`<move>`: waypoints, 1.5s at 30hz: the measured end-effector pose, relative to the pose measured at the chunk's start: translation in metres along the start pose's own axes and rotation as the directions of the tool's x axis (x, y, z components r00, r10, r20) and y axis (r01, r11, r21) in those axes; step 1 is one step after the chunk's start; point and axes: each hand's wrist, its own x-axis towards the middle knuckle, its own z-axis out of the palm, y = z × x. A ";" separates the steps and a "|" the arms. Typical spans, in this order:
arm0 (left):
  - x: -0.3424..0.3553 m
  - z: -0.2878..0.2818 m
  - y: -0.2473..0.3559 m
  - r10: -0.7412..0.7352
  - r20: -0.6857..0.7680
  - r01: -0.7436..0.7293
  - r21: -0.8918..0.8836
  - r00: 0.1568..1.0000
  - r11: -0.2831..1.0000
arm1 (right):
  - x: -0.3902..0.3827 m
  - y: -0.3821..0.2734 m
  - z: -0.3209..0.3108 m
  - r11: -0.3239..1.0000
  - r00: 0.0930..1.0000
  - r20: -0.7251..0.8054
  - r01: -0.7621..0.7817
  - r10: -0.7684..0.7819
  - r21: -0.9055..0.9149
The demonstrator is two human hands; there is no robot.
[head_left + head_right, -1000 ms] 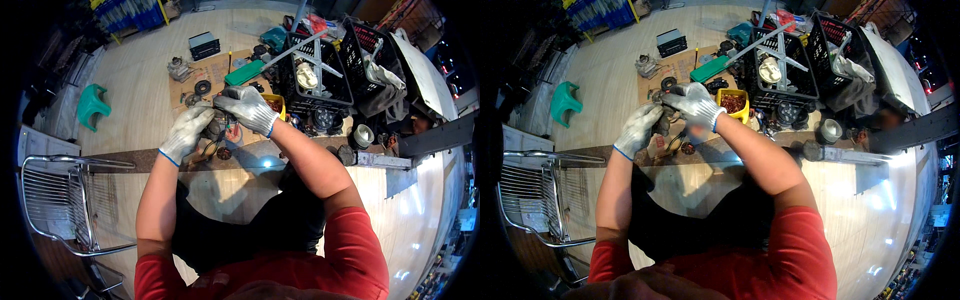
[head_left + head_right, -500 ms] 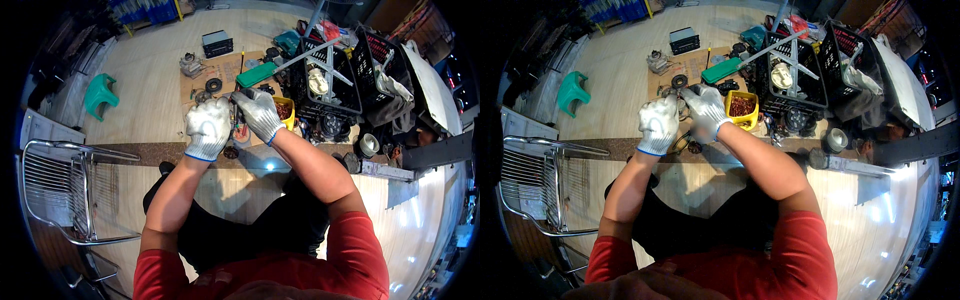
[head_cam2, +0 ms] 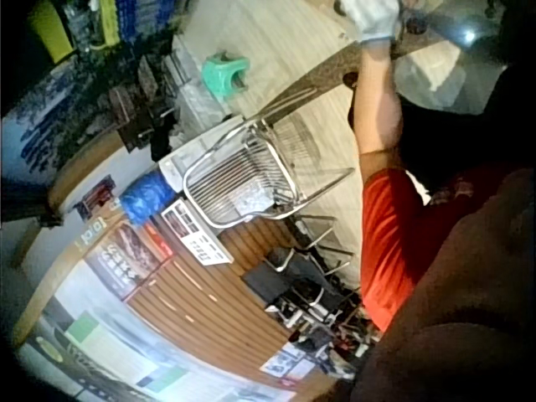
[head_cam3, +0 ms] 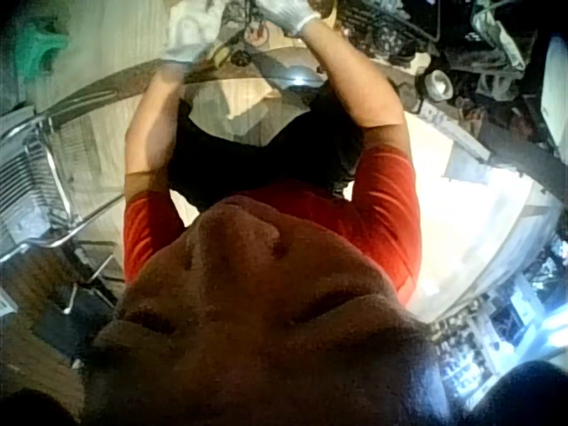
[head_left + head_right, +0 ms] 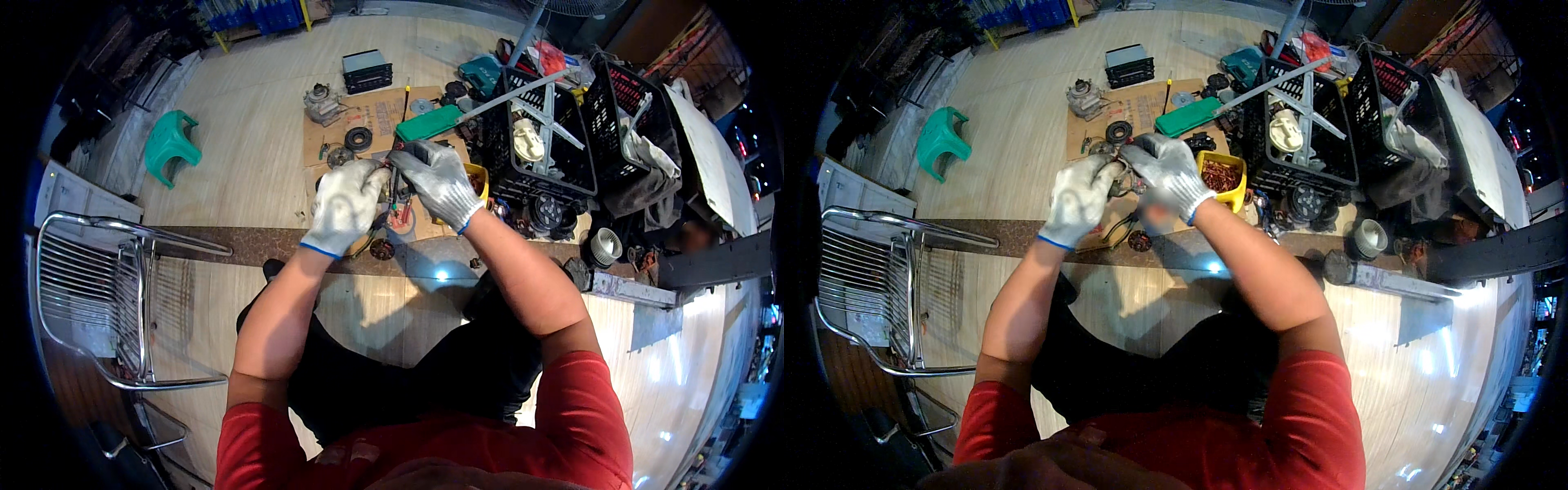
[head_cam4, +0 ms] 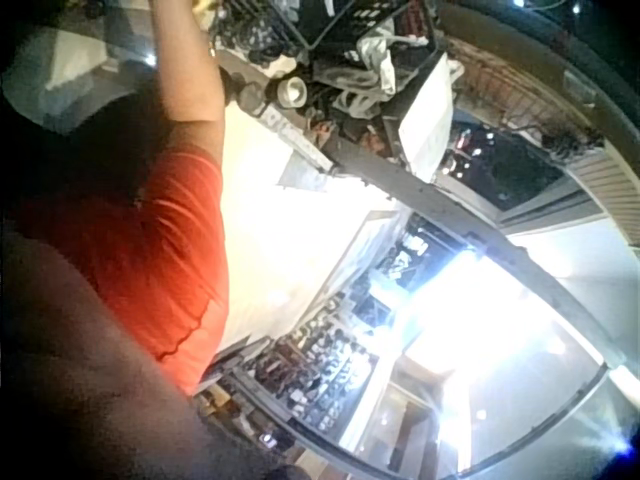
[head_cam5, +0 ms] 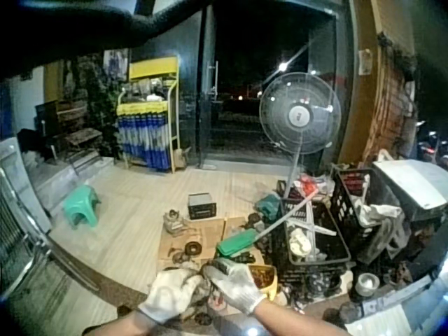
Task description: The person is repairing an alternator components by hand. They manipulate copper windings, a rotor, and housing parts, using a small tool to position wires within the assembly.
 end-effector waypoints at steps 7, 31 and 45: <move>-0.002 0.015 0.009 0.245 -0.135 -0.144 0.513 0.960 0.847 | 0.002 0.029 0.010 0.976 0.981 -0.046 0.179 -0.186 -0.128; -0.002 -0.020 0.006 -0.047 0.126 0.046 0.015 0.991 0.999 | 0.000 0.006 0.000 0.414 0.856 0.307 0.479 -0.417 -0.774; 0.002 0.007 0.000 -0.011 -0.376 0.053 0.101 0.927 0.994 | -0.010 -0.007 0.007 0.646 0.903 0.001 0.307 -0.429 -0.698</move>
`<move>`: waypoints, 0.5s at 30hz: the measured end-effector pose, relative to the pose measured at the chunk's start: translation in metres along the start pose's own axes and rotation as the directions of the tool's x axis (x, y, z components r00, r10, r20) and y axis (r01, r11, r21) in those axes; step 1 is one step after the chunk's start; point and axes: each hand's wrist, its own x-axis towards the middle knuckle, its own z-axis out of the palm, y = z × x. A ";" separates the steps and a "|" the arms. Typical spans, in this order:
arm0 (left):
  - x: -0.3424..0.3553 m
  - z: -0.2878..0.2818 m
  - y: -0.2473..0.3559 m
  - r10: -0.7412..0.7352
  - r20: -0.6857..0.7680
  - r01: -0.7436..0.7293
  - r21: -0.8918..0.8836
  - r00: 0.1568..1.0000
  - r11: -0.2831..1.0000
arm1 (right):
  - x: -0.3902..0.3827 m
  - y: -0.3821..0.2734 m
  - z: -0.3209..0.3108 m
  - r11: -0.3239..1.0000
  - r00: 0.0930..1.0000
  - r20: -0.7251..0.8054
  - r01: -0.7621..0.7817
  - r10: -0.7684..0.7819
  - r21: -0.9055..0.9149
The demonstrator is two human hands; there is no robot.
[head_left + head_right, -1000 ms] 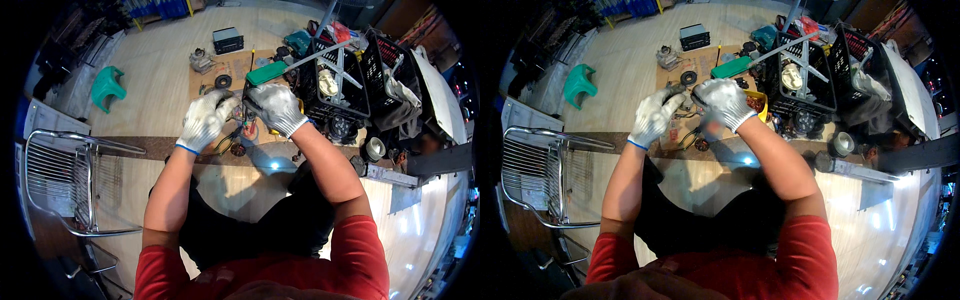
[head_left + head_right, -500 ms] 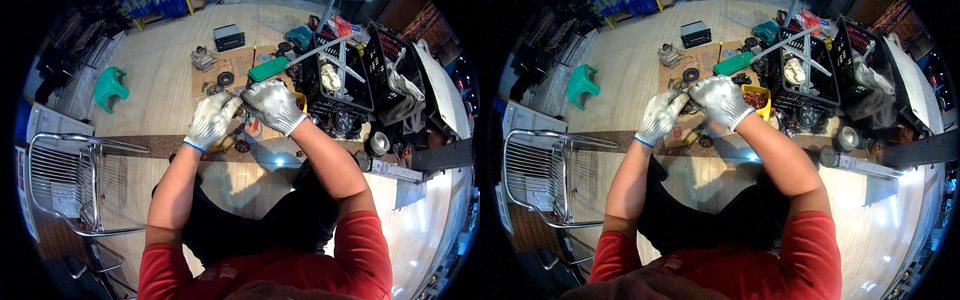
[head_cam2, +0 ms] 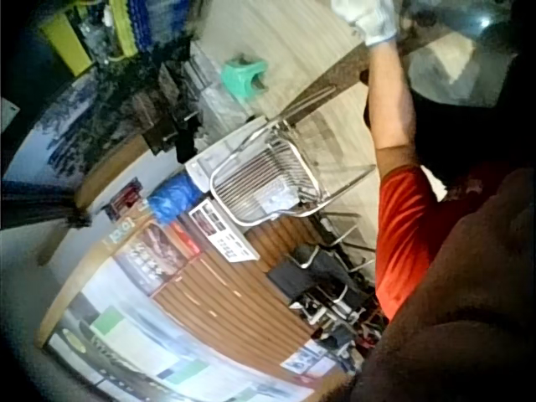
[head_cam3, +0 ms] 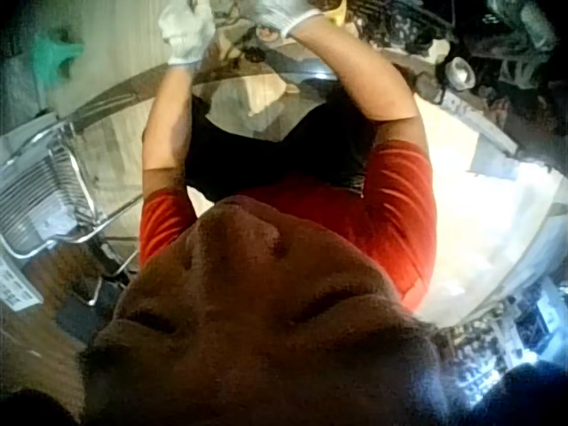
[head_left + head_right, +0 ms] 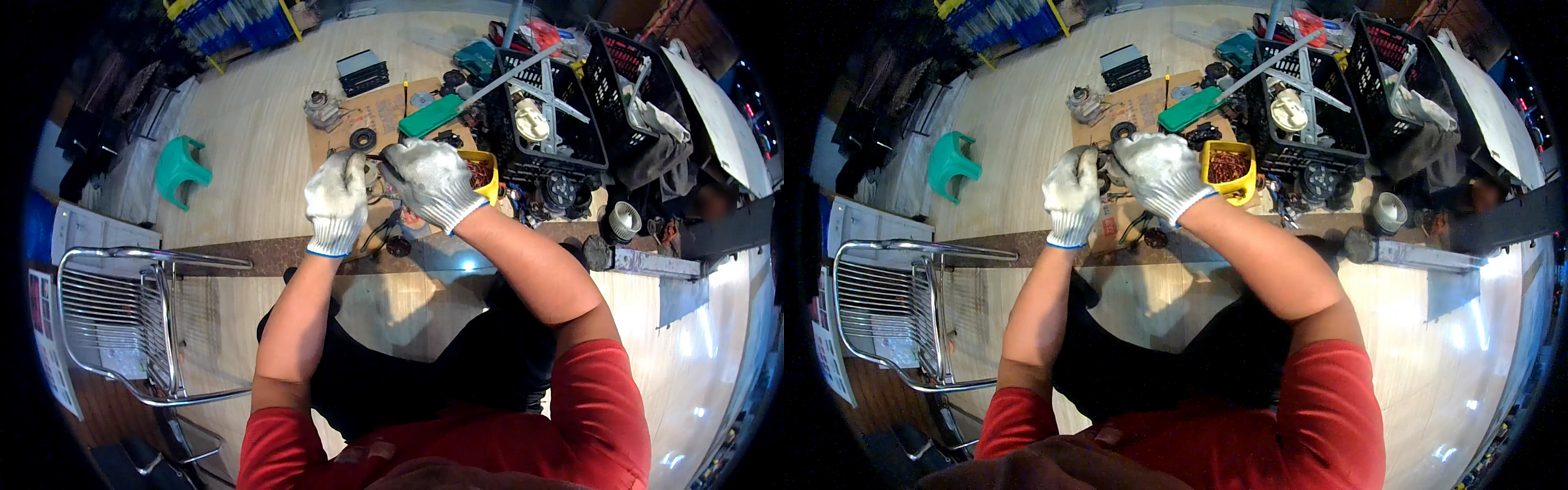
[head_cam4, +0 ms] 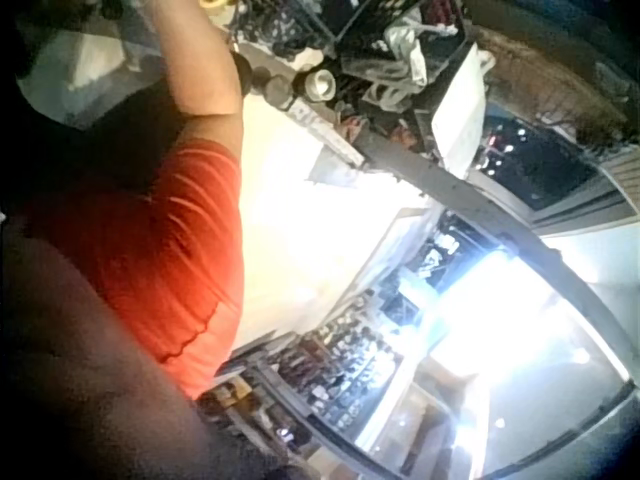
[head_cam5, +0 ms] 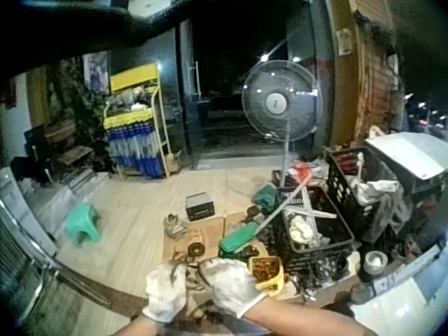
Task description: The person is repairing an alternator components by hand. They manipulate copper windings, a rotor, and housing parts, using a small tool to position wires within the assembly.
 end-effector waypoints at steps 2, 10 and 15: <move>-0.001 -0.001 0.010 -0.144 0.012 0.145 -0.064 0.989 0.987 | -0.002 -0.008 0.002 0.994 0.997 0.002 -0.074 0.074 0.086; 0.001 0.006 0.010 -0.259 0.045 0.263 -0.212 0.965 0.941 | -0.012 -0.011 0.011 0.977 0.993 -0.074 -0.079 0.095 0.197; -0.004 0.004 0.015 -0.229 0.007 0.227 -0.151 0.973 0.962 | -0.003 -0.015 -0.014 0.992 0.995 -0.010 -0.100 0.099 -0.072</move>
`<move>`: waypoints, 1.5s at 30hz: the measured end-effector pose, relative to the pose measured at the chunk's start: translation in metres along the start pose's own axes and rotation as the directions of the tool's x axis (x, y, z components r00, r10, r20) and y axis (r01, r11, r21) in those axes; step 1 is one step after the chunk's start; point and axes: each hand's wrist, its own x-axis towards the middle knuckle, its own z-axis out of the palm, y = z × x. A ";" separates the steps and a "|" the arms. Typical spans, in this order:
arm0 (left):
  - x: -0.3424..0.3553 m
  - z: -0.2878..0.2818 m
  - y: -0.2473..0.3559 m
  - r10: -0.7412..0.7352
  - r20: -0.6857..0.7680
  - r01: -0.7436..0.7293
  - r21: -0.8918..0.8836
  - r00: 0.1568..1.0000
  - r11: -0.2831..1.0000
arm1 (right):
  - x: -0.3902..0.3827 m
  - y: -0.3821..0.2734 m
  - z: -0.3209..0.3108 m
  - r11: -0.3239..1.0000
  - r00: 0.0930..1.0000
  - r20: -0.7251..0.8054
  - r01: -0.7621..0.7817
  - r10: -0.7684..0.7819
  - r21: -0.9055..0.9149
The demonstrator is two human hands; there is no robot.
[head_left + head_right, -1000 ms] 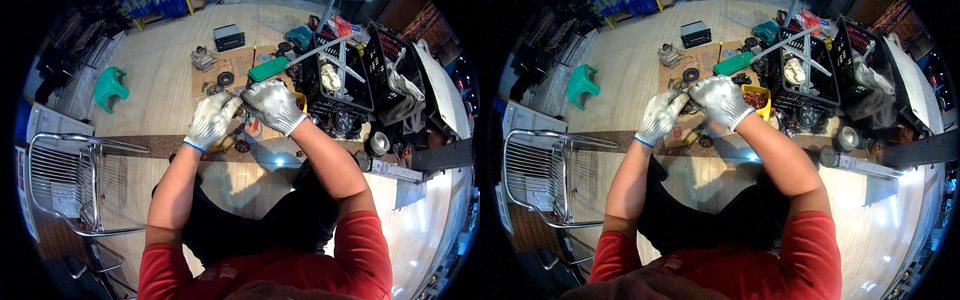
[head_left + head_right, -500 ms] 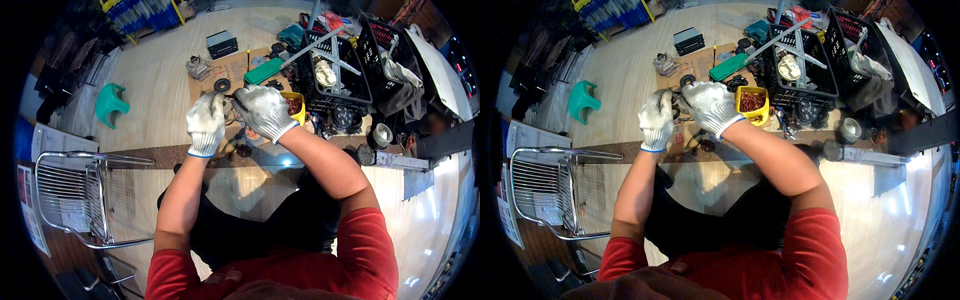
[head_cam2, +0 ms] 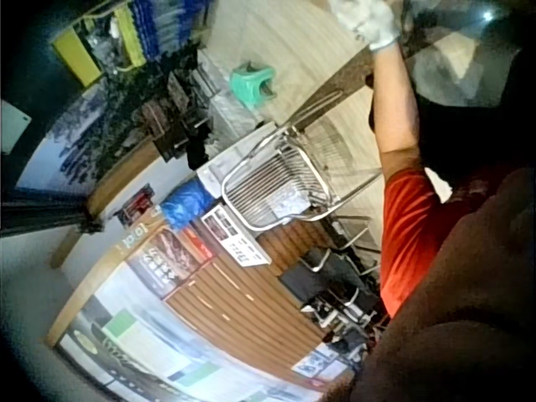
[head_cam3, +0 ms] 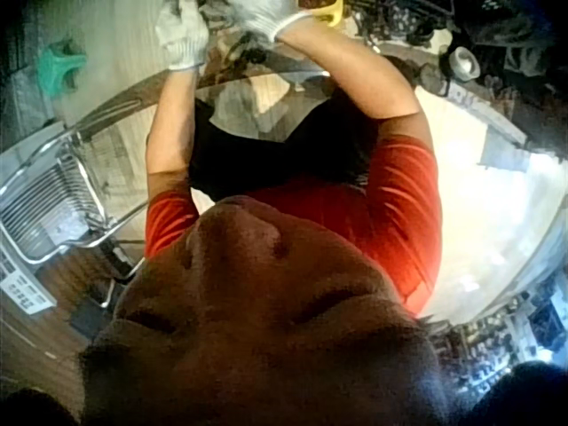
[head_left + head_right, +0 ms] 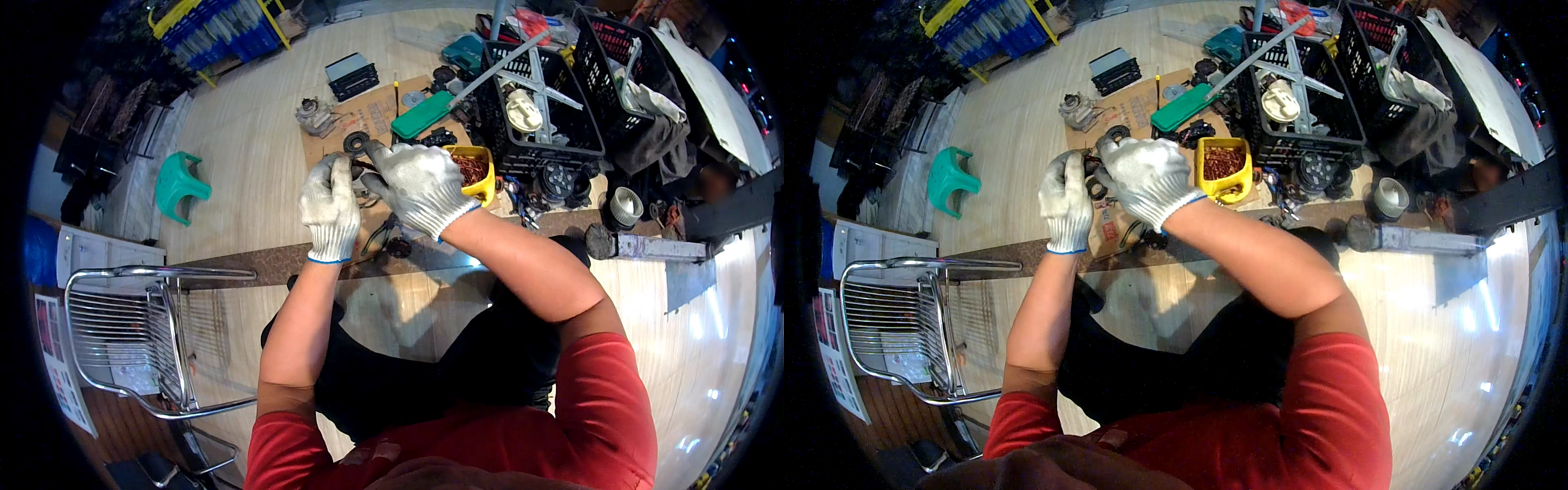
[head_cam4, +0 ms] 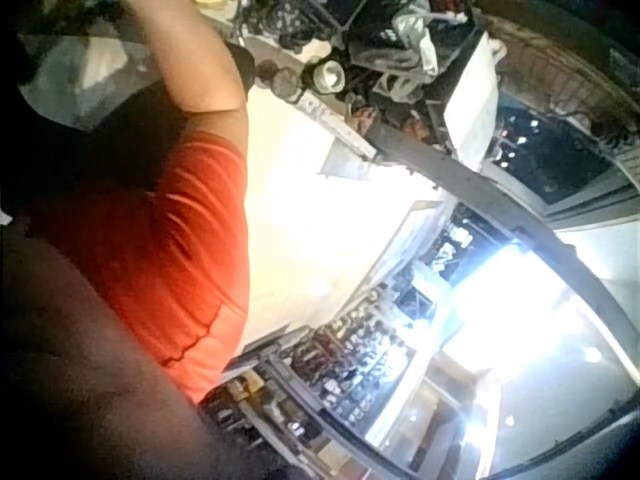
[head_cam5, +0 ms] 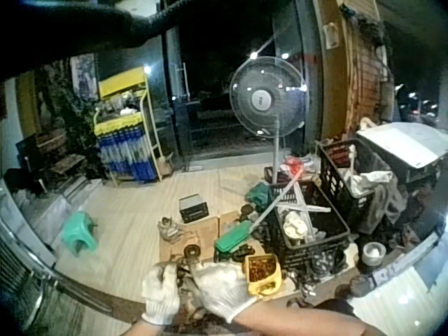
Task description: The person is repairing an alternator components by hand. They manipulate copper windings, a rotor, and housing parts, using a small tool to position wires within the assembly.
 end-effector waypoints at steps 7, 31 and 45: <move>0.009 -0.007 -0.004 0.168 0.184 -0.197 0.149 0.968 0.969 | 0.003 0.027 0.008 0.978 0.985 0.013 0.172 -0.171 -0.121; 0.016 -0.015 -0.014 0.376 0.317 -0.465 0.286 0.871 0.838 | 0.004 0.034 -0.006 0.993 0.993 0.083 0.071 -0.079 0.099; 0.021 -0.020 -0.015 0.295 0.206 -0.347 0.294 0.933 0.891 | -0.004 0.017 -0.006 0.989 0.993 0.103 0.047 -0.062 0.141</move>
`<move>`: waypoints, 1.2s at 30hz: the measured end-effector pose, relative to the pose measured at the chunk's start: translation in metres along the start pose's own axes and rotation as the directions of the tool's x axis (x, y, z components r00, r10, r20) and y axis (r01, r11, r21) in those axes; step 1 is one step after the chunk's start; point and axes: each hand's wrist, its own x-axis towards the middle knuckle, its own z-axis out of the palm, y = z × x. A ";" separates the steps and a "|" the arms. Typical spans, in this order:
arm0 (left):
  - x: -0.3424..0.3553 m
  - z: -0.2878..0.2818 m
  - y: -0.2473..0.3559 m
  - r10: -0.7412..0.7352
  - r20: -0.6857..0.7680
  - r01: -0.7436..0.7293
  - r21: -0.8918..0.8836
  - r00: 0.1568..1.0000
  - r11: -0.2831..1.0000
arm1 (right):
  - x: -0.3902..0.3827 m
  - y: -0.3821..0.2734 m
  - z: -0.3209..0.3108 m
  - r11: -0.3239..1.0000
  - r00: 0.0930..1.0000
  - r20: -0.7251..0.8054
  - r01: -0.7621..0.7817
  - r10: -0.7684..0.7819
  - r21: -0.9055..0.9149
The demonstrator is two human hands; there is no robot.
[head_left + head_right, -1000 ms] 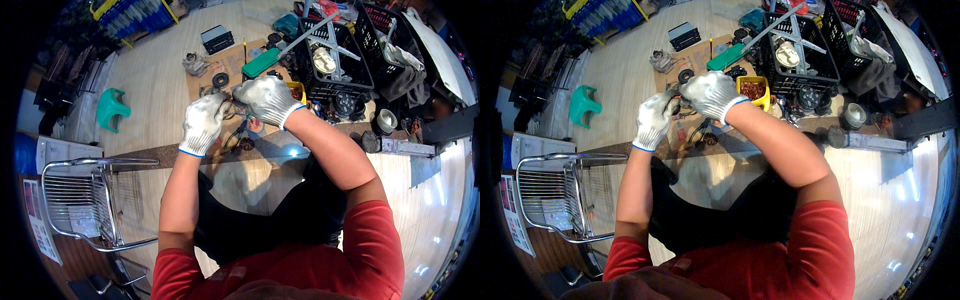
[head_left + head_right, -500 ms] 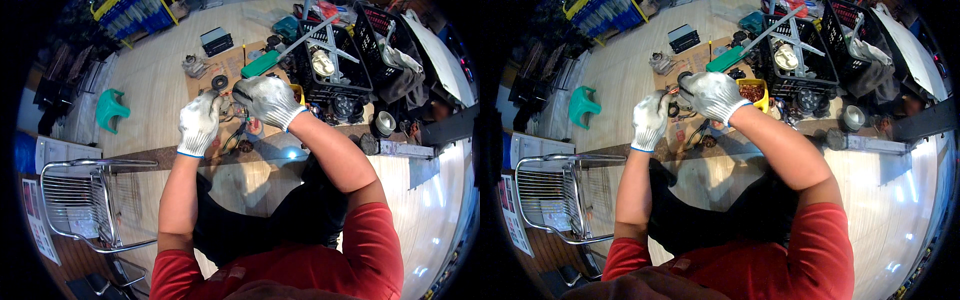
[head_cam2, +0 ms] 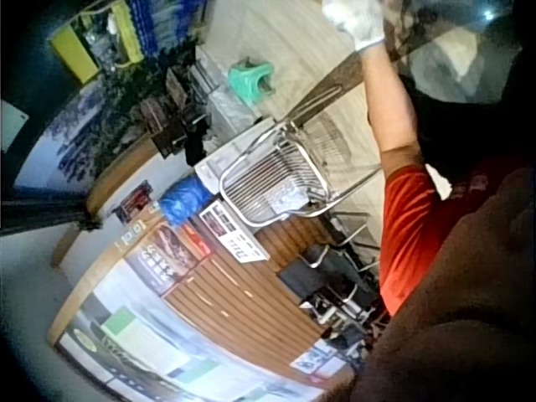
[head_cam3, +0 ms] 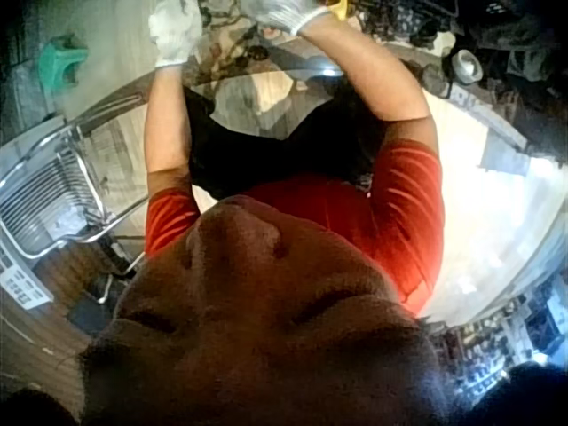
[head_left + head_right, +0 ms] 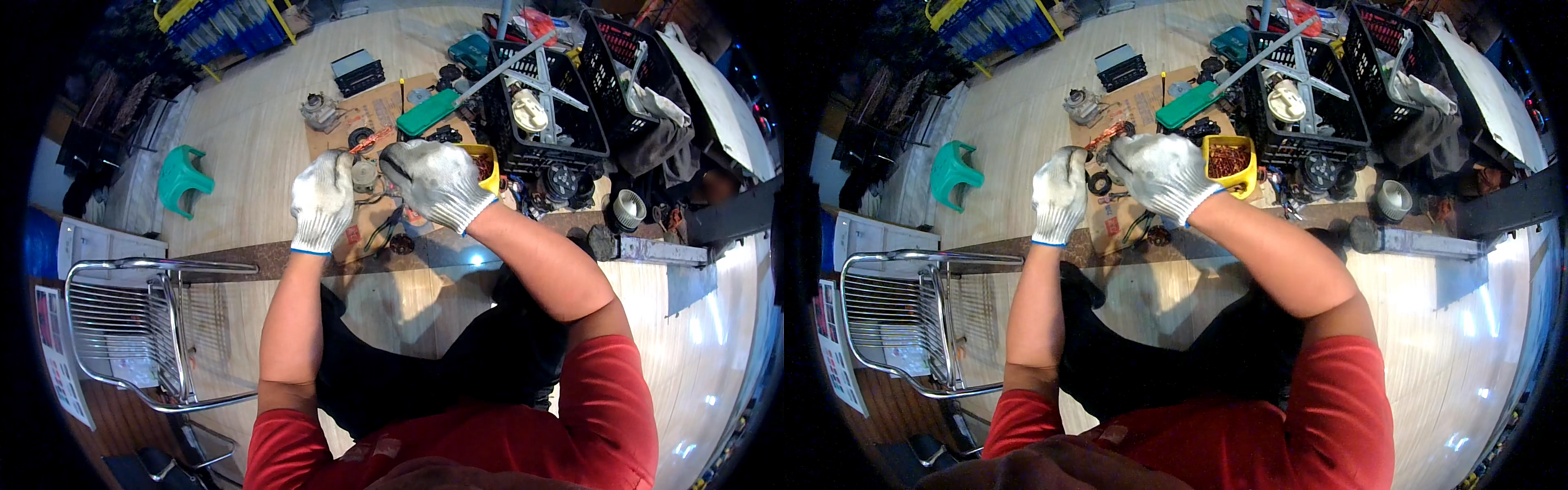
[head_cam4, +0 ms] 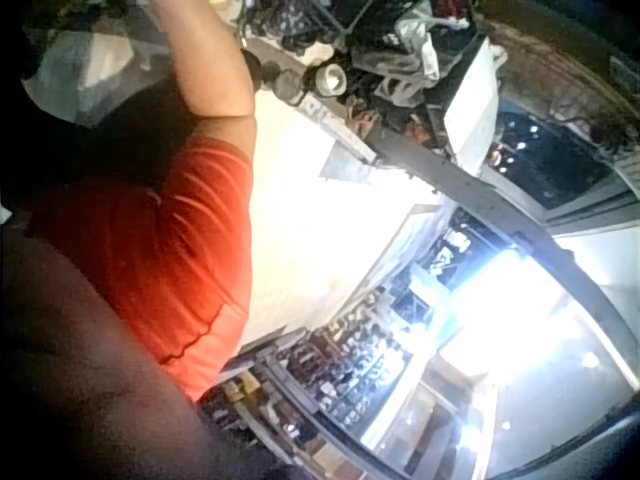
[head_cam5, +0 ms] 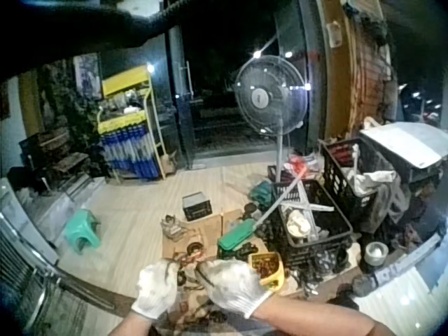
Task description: The person is repairing an alternator components by hand. They manipulate copper windings, a rotor, and housing parts, using a small tool to position wires within the assembly.
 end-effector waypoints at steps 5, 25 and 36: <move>0.004 -0.009 -0.008 -0.127 0.125 0.152 -0.216 0.984 0.964 | 0.003 0.007 0.012 0.867 0.973 0.131 -0.230 0.192 0.441; 0.001 -0.031 -0.007 0.314 0.500 -0.151 -0.338 0.807 0.929 | 0.029 0.062 0.008 0.900 0.936 0.292 0.055 -0.197 0.432; -0.001 -0.016 0.011 0.054 0.419 -0.129 0.153 0.906 0.980 | 0.021 0.037 -0.006 0.996 0.972 0.221 0.078 -0.086 0.046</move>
